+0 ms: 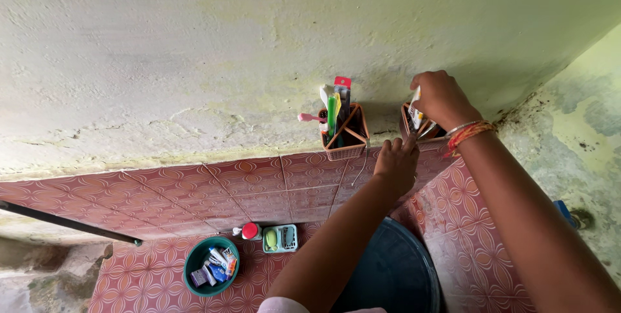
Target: The person sorts various toiletries from a green basin and places them into wall-mounted holders. They handle toothbrushes, toothpaste tubes, and small bottles, arranging them into designated compartments on the wall.
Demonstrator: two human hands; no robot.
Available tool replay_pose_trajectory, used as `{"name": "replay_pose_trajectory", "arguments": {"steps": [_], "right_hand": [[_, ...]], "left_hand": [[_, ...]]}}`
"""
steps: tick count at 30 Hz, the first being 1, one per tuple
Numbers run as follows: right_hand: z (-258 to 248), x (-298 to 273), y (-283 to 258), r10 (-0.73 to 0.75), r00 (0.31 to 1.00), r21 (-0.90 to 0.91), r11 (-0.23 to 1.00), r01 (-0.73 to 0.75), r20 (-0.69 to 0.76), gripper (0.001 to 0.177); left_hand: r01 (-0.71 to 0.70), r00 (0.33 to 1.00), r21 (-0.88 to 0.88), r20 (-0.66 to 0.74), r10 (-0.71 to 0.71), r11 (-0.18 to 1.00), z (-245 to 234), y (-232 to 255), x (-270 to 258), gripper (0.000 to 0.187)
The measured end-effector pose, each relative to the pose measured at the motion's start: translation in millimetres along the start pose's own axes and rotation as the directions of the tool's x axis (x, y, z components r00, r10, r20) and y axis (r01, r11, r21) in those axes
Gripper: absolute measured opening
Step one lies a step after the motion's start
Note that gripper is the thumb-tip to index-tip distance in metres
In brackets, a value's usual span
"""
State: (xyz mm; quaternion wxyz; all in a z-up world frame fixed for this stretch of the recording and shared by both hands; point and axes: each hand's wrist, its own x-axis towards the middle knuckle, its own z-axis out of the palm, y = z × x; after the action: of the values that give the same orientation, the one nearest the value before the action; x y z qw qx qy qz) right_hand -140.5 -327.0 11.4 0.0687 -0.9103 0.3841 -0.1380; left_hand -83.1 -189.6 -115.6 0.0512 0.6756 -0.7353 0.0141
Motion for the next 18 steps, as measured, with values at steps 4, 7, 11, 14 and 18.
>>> {"name": "replay_pose_trajectory", "arguments": {"steps": [4, 7, 11, 14, 18], "right_hand": [[2.5, -5.7, -2.5, -0.003, 0.997, 0.013, 1.0, 0.004, -0.072, 0.03], [-2.4, -6.2, 3.4, 0.136, 0.991, 0.13, 0.982, -0.134, -0.005, 0.028], [3.7, -8.1, 5.9, 0.0, 1.0, 0.008, 1.0, 0.0, -0.01, 0.022], [21.7, -6.3, -4.4, -0.058, 0.998, -0.194, 0.98, 0.049, -0.04, 0.014], [16.1, -5.3, -15.4, 0.008, 1.0, -0.33, 0.944, -0.003, 0.015, 0.014]], "left_hand": [[-0.001, 1.0, -0.008, 0.005, 0.001, 1.0, 1.8, 3.2, 1.1, 0.075], [-0.006, 1.0, 0.008, -0.022, 0.006, 1.0, 2.5, 4.8, 1.4, 0.075], [-0.009, 1.0, 0.019, -0.013, 0.009, 1.0, 2.5, 4.7, 3.0, 0.069], [-0.006, 1.0, 0.024, -0.01, 0.006, 1.0, 4.8, 4.9, 4.5, 0.066], [0.006, 1.0, -0.002, -0.008, -0.006, 1.0, 8.9, 4.6, 4.5, 0.064]]}}
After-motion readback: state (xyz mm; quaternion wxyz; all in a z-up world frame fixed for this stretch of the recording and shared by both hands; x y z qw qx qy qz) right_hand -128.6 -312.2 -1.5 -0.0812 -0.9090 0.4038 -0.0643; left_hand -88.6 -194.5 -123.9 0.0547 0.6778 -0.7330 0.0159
